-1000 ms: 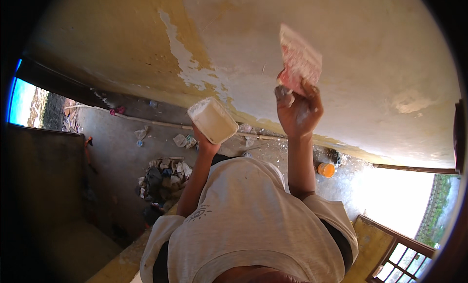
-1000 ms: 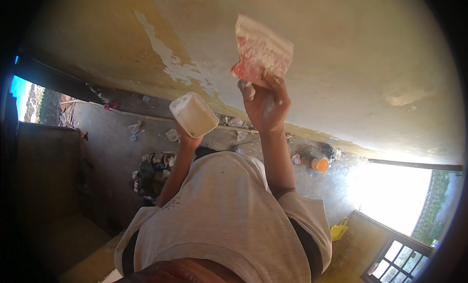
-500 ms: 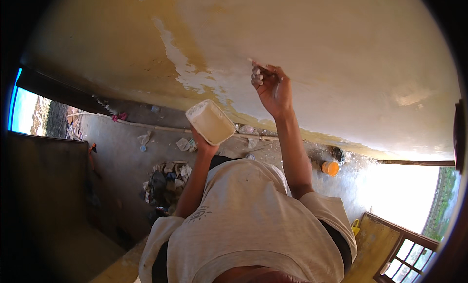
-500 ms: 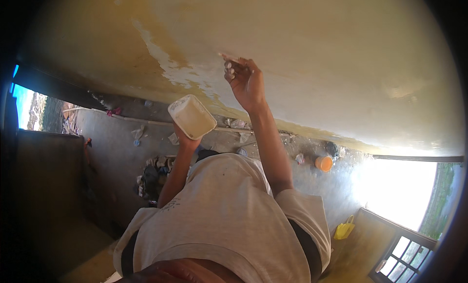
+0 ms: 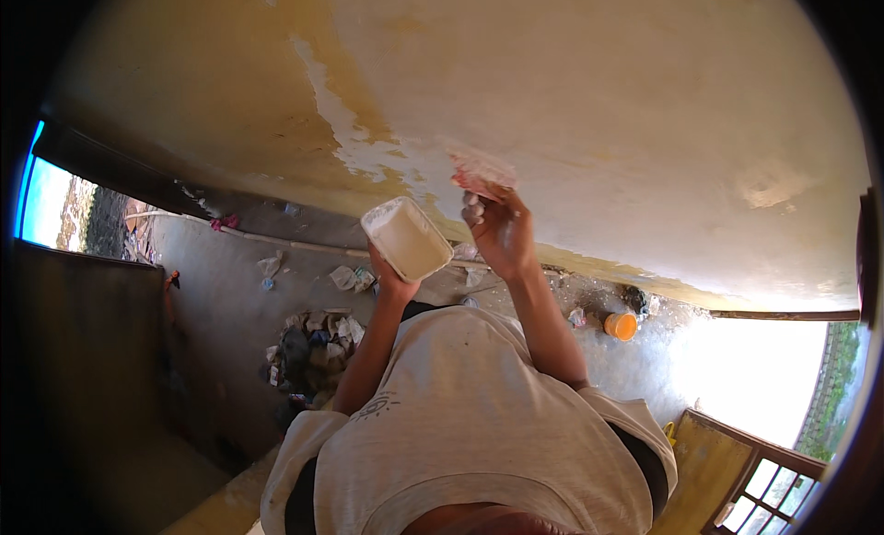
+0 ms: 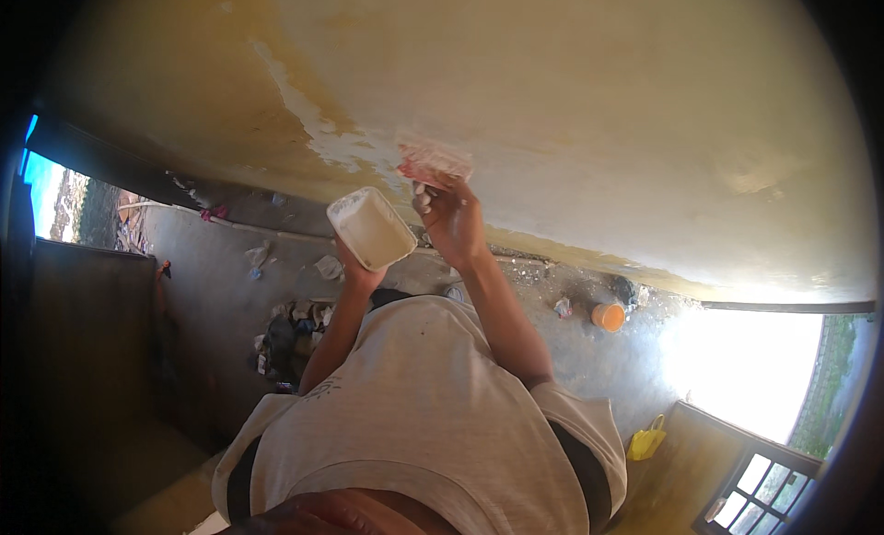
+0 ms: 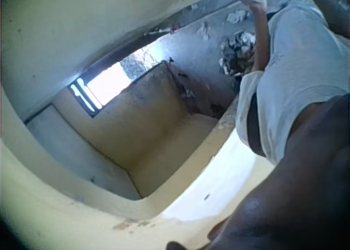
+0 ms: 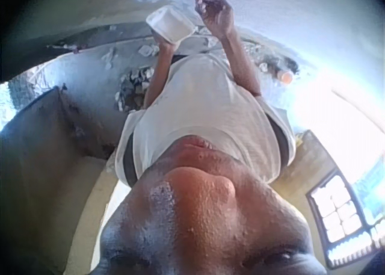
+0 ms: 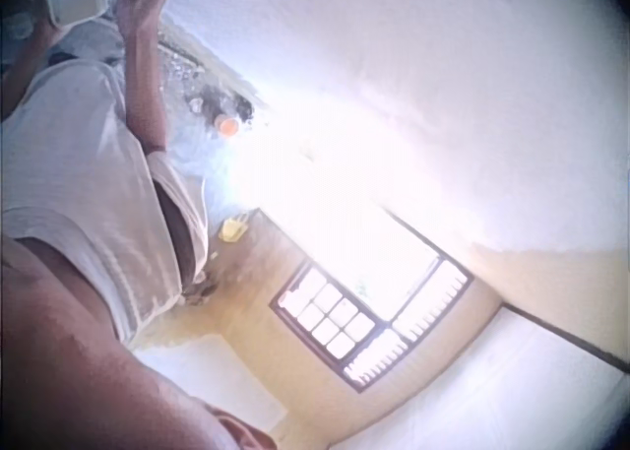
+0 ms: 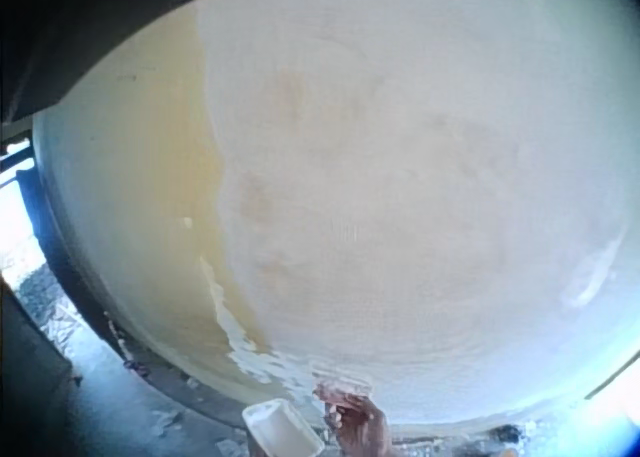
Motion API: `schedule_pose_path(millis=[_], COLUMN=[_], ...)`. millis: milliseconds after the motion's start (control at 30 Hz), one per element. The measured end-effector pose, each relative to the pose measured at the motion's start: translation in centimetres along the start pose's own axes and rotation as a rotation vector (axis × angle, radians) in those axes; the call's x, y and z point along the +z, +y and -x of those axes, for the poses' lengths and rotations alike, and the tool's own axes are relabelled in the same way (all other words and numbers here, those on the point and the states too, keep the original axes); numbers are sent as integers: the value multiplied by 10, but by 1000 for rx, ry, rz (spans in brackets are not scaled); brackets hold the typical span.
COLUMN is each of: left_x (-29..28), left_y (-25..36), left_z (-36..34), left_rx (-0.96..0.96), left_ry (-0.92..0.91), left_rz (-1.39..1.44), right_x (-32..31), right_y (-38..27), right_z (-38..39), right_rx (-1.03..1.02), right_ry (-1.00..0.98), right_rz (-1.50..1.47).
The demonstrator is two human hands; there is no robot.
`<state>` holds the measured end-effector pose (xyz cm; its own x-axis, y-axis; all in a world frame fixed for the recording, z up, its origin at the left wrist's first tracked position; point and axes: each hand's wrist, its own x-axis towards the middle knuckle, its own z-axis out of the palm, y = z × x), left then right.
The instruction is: The person applies a white substance from a plastic container onto a damaged section of an interior wall using a hand-held scraper.
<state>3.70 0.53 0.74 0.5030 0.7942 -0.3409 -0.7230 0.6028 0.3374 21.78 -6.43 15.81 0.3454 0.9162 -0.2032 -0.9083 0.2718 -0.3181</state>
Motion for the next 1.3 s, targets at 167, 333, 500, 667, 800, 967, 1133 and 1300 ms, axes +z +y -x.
schedule_pose_path(millis=[167, 333, 500, 667, 800, 967, 1133, 1300], left_x=[-10, -10, -14, -5, -20, -36, -20, -28], left_y=[10, 18, 12, 8, 13, 26, 29, 18], left_z=[3, 4, -1, 4, 2, 4, 4, -6], left_rx=[23, 36, 20, -13, 26, 124, 103, 60], left_ry=[-36, -52, -36, -23, -8, -3, -32, 1], left_rz=[-15, -46, -5, 40, 33, 19, 27, 3], right_x=[-13, 27, 38, 4, -19, -18, 2, 34], right_y=[32, -40, -86, -61, 22, 71, 30, -39], right_z=[-62, -53, 13, 22, -26, -87, -103, -52], right_rx=[267, -71, -228, -215, 90, 220, 104, -113], right_ry=[-190, -467, -718, -442, -99, -107, -323, -520], right_rz=[-271, -492, -674, -224, -22, -41, -271, -479])
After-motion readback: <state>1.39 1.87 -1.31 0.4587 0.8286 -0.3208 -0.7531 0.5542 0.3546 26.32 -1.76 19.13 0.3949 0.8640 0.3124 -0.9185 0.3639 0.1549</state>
